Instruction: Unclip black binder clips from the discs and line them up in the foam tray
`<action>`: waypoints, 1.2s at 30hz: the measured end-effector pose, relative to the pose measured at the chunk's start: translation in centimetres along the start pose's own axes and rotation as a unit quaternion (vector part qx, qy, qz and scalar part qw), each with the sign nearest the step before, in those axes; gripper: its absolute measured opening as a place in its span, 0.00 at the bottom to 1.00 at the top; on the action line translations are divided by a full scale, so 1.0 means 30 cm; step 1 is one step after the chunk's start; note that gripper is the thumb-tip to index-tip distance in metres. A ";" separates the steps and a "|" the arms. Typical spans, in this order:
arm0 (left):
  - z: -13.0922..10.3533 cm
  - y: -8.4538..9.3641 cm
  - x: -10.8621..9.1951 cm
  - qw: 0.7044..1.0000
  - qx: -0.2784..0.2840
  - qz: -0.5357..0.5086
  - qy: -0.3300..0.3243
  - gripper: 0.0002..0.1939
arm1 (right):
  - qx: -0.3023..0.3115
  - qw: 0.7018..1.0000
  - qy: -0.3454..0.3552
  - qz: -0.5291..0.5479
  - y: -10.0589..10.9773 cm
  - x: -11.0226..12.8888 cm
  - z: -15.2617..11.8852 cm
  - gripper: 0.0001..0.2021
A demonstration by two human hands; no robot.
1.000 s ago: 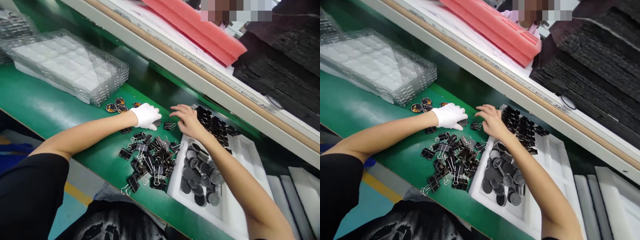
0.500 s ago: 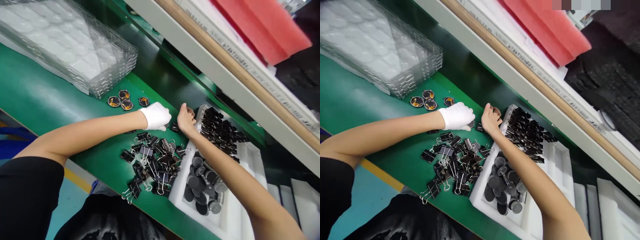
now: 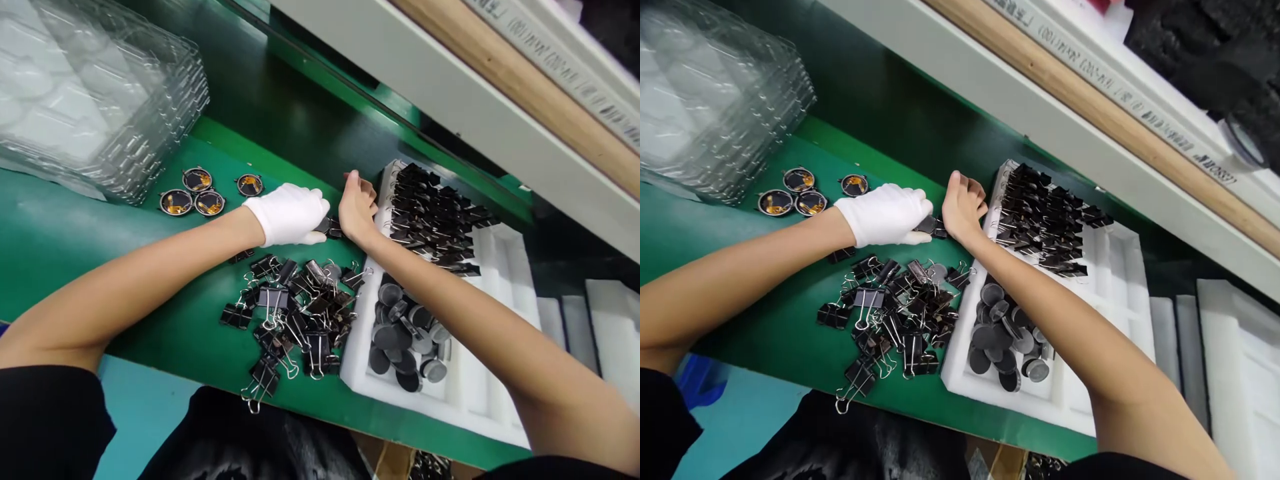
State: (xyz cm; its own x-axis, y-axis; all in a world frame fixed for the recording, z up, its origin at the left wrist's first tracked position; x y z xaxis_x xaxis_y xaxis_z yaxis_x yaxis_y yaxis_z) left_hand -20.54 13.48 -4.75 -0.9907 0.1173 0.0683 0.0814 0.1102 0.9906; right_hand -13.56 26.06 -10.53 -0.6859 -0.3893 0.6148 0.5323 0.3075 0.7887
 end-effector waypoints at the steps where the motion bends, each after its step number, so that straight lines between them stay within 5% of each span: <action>1: 0.002 -0.002 -0.004 1.000 0.003 0.002 0.001 0.28 | 0.000 1.000 0.007 -0.004 -0.003 -0.004 0.006 0.38; 10: 0.019 -0.006 -0.018 1.000 0.016 0.020 0.001 0.29 | 0.009 0.997 0.051 -0.051 -0.024 0.011 0.017 0.33; 15: 0.006 0.011 -0.011 0.998 0.018 0.042 0.048 0.29 | -0.006 0.997 0.068 -0.022 0.125 0.129 -0.041 0.32; 17: -0.018 0.041 0.009 0.994 0.017 0.051 0.100 0.32 | 0.067 0.986 0.148 -0.027 0.201 0.180 -0.087 0.28; 20: -0.059 0.114 0.047 0.987 -0.008 0.061 0.151 0.36 | 0.264 0.925 0.256 -0.097 0.253 0.184 -0.219 0.18; 22: -0.067 0.156 0.061 0.989 -0.029 0.075 0.122 0.28 | 0.363 0.881 0.267 -0.144 0.262 0.143 -0.304 0.15; 25: -0.054 0.147 0.051 0.995 -0.006 0.098 -0.010 0.27 | 0.420 0.855 0.250 -0.175 0.250 0.103 -0.356 0.11; 28: -0.041 0.092 0.062 0.991 0.047 0.105 -0.067 0.26 | 0.400 0.876 0.229 -0.146 0.238 0.109 -0.310 0.12; 33: -0.029 0.074 0.065 0.994 0.046 0.091 -0.036 0.25 | 0.230 0.966 0.120 0.009 0.254 0.100 -0.143 0.07; 36: -0.026 0.075 0.069 0.994 0.049 0.100 0.004 0.29 | 0.175 0.982 0.051 0.057 0.230 0.076 -0.100 0.06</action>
State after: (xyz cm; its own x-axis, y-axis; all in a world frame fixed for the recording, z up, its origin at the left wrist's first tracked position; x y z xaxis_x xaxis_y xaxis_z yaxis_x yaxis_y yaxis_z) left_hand -22.48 13.19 -2.28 -0.9547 0.1388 0.2632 0.2857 0.1806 0.9412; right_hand -9.97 24.70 -3.68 -0.5692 -0.4144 0.7101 0.3882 0.6259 0.6764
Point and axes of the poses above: each hand's wrist, its own z-axis towards the middle knuckle, its own y-axis out of the back of the hand, x = y × z, the point moved 8 cm from there along z, towards the middle knuckle, and after that the axes turned 4 degrees about z, right-handed, at the moved point
